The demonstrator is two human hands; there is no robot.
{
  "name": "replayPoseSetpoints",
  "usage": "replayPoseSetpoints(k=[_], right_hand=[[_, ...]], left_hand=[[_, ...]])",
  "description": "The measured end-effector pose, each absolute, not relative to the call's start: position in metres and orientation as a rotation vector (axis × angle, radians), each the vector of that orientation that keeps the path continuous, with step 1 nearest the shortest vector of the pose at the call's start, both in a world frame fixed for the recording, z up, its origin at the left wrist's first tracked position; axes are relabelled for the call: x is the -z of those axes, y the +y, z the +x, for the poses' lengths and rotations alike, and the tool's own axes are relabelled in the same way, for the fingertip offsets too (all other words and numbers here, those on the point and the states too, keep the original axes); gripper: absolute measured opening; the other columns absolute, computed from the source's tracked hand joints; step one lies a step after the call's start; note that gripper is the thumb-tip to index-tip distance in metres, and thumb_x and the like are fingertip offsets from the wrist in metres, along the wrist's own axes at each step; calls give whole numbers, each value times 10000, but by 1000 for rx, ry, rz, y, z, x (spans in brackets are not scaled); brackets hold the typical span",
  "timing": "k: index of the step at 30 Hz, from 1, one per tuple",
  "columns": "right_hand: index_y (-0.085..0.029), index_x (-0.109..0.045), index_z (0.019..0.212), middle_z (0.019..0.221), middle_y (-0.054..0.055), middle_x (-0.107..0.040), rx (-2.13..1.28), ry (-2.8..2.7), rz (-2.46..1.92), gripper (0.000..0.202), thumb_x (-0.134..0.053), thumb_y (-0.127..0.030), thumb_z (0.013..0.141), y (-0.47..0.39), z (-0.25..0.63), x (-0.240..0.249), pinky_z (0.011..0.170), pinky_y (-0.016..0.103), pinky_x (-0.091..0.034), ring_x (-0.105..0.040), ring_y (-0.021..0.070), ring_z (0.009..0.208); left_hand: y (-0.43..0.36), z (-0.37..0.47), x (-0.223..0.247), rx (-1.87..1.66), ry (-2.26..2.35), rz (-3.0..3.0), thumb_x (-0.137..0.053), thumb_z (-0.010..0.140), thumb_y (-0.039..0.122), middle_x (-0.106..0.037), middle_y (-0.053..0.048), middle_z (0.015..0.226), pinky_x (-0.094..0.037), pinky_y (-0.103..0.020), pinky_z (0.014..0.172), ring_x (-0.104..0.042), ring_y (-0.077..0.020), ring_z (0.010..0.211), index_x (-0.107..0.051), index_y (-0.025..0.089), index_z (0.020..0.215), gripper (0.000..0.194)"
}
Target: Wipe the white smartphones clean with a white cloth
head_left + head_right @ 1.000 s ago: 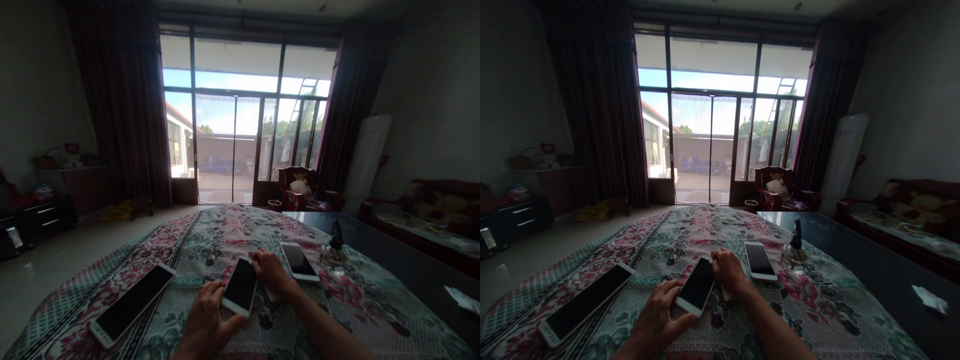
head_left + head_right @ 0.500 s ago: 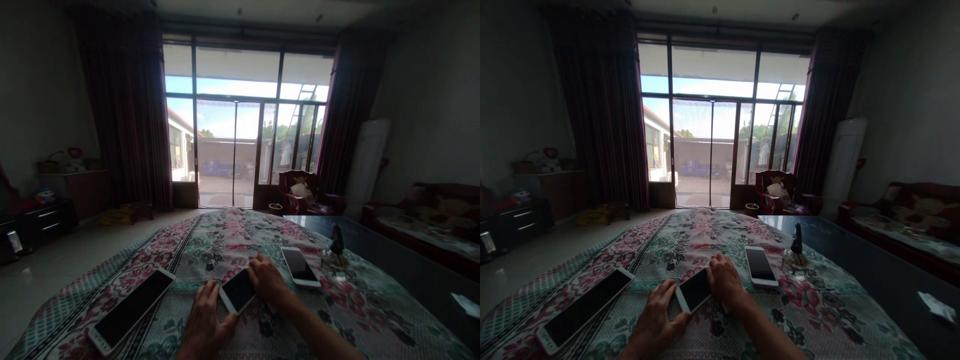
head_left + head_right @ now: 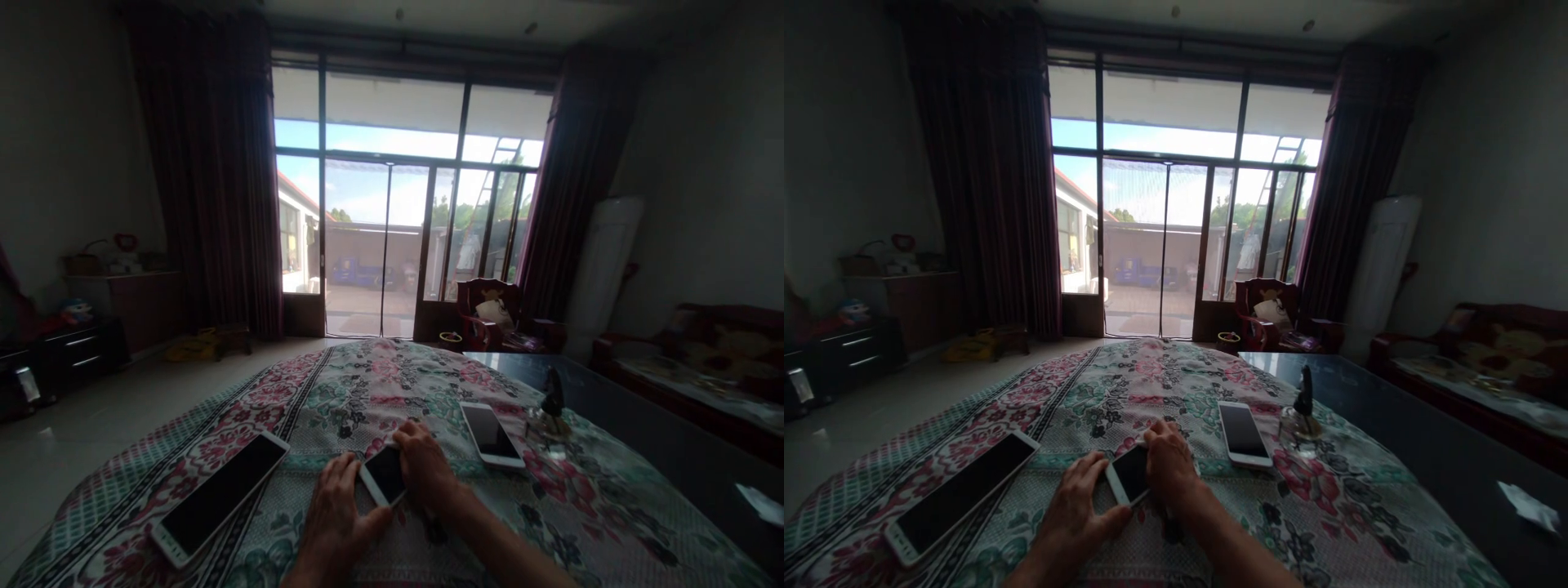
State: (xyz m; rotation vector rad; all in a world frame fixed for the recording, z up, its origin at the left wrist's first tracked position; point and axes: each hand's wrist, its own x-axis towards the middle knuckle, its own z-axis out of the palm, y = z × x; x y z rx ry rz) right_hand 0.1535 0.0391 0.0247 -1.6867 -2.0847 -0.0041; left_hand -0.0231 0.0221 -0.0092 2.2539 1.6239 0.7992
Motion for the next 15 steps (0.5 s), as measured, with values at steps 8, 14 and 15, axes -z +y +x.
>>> replayPoseSetpoints(k=[8,14,15], right_hand=[[-191,-676,821,964,57,-631,-29,-2169,-1470,214,-473,-132,846,29,129,-17,876,259,-382,-534,175,972],[-200,-698,853,982,64,-635,100,-1997,-1724,248,-461,-129,872,53,182,-26,859,247,-380,-552,175,956],[-197,-699,856,977,66,-636,98,-1976,-1748,254,-454,-131,880,55,188,-27,861,244,-378,-556,170,950]], left_hand=[[24,-24,11,-823,1607,2224,-610,671,436,-529,-177,1355,-338,-429,1094,-443,-319,1294,-610,96,1165,600],[21,-24,3,-742,1617,2215,-604,669,414,-484,-188,1398,-301,-438,1113,-388,-325,1332,-560,60,1235,669],[20,-24,1,-735,1614,2222,-595,677,414,-485,-190,1396,-299,-439,1114,-390,-325,1331,-555,55,1241,670]])
